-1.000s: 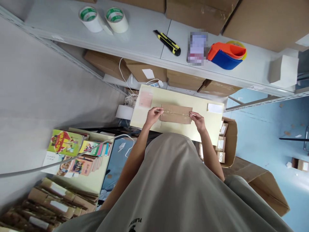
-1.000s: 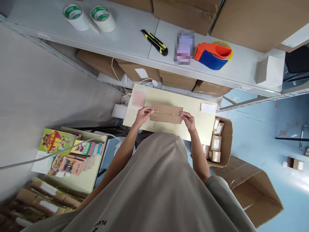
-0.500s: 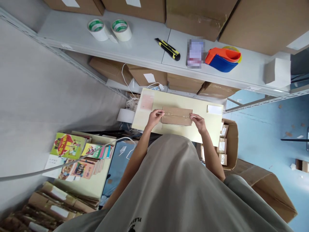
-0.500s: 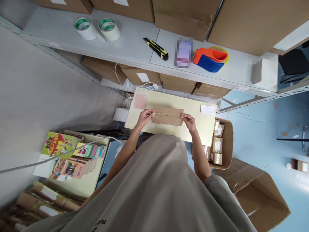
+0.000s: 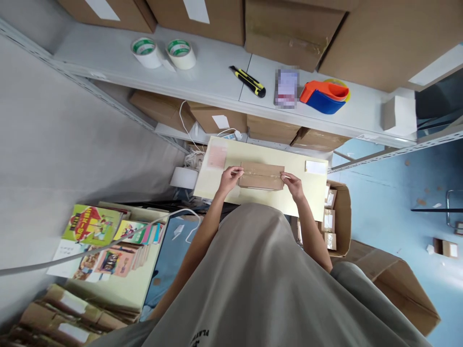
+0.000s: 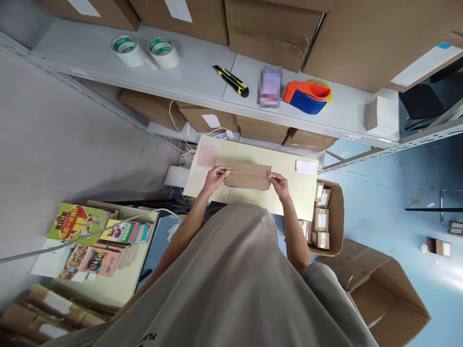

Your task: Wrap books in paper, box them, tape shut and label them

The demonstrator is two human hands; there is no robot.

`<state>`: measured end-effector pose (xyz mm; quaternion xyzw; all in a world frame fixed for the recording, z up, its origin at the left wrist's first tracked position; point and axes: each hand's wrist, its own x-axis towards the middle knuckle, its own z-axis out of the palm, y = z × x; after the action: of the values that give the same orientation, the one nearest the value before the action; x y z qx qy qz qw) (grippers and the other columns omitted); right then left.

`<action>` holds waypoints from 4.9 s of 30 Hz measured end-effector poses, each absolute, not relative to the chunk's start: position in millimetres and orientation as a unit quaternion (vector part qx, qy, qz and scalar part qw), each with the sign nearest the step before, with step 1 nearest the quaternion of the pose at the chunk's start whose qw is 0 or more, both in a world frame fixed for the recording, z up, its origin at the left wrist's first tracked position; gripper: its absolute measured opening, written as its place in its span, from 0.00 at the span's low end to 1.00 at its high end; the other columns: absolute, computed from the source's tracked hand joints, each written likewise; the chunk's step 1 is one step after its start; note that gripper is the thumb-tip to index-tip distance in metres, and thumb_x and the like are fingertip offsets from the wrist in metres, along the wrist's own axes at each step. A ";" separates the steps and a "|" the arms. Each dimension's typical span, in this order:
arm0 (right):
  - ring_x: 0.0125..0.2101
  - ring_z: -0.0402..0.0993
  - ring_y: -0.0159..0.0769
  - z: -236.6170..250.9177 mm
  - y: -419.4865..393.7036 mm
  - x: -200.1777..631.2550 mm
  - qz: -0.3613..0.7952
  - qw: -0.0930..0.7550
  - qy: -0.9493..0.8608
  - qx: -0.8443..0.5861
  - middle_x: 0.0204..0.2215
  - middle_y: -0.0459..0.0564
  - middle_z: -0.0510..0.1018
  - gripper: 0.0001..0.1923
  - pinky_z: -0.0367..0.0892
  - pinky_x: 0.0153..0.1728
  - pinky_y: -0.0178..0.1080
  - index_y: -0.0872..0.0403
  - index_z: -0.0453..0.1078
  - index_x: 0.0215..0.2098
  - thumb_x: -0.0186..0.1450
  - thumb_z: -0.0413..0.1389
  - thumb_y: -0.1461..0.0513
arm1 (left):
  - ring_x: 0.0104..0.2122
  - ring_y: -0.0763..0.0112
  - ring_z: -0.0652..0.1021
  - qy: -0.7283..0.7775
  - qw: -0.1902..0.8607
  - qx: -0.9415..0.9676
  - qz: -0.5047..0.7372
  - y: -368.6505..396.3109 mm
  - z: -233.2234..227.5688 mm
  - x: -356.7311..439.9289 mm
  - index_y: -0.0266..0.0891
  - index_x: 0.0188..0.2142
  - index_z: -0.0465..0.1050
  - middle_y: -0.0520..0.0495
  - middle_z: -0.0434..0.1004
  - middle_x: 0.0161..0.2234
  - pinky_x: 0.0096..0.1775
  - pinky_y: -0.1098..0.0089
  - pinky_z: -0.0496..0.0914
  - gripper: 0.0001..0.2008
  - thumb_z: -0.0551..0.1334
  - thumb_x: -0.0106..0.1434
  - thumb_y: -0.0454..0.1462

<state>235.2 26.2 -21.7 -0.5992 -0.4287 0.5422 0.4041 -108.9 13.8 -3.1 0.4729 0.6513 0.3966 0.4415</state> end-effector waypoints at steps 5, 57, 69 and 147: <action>0.56 0.85 0.56 -16.3 27.6 234.1 0.546 0.399 -0.432 -0.597 0.56 0.60 0.91 0.35 0.80 0.60 0.57 0.48 0.88 0.45 0.53 0.76 0.33 | 0.43 0.60 0.87 0.657 0.460 0.453 0.390 19.4 -3.1 -110.6 0.41 0.44 0.85 0.40 0.91 0.48 0.51 0.62 0.81 0.11 0.71 0.66 0.44; 0.52 0.85 0.49 152.6 42.4 148.4 0.529 0.380 -0.601 -0.464 0.52 0.52 0.86 0.38 0.82 0.60 0.53 0.44 0.70 0.61 0.69 0.66 0.29 | 0.45 0.64 0.87 0.486 0.413 0.528 0.560 -12.1 145.6 -33.1 0.44 0.50 0.80 0.45 0.87 0.47 0.51 0.64 0.83 0.19 0.68 0.79 0.56; 0.43 0.83 0.48 148.3 6.0 147.4 0.506 0.307 -0.667 -0.453 0.47 0.52 0.84 0.33 0.84 0.45 0.50 0.44 0.71 0.57 0.70 0.68 0.32 | 0.57 0.54 0.83 0.587 0.244 0.557 0.535 -42.6 176.6 -81.2 0.50 0.70 0.75 0.40 0.80 0.61 0.57 0.56 0.83 0.34 0.71 0.73 0.62; 0.33 0.80 0.45 285.0 47.5 17.2 0.282 -0.309 -0.729 -0.541 0.33 0.52 0.84 0.30 0.63 0.33 0.40 0.51 0.77 0.41 0.70 0.67 0.33 | 0.36 0.65 0.79 0.459 0.754 0.187 0.431 -27.2 94.6 -176.2 0.37 0.34 0.85 0.45 0.84 0.33 0.44 0.63 0.73 0.21 0.84 0.54 0.50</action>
<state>17.2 47.5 285.0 -0.5411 -0.7293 0.2822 -0.3094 -176.2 -27.2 94.6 0.1871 0.4590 0.4306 0.7543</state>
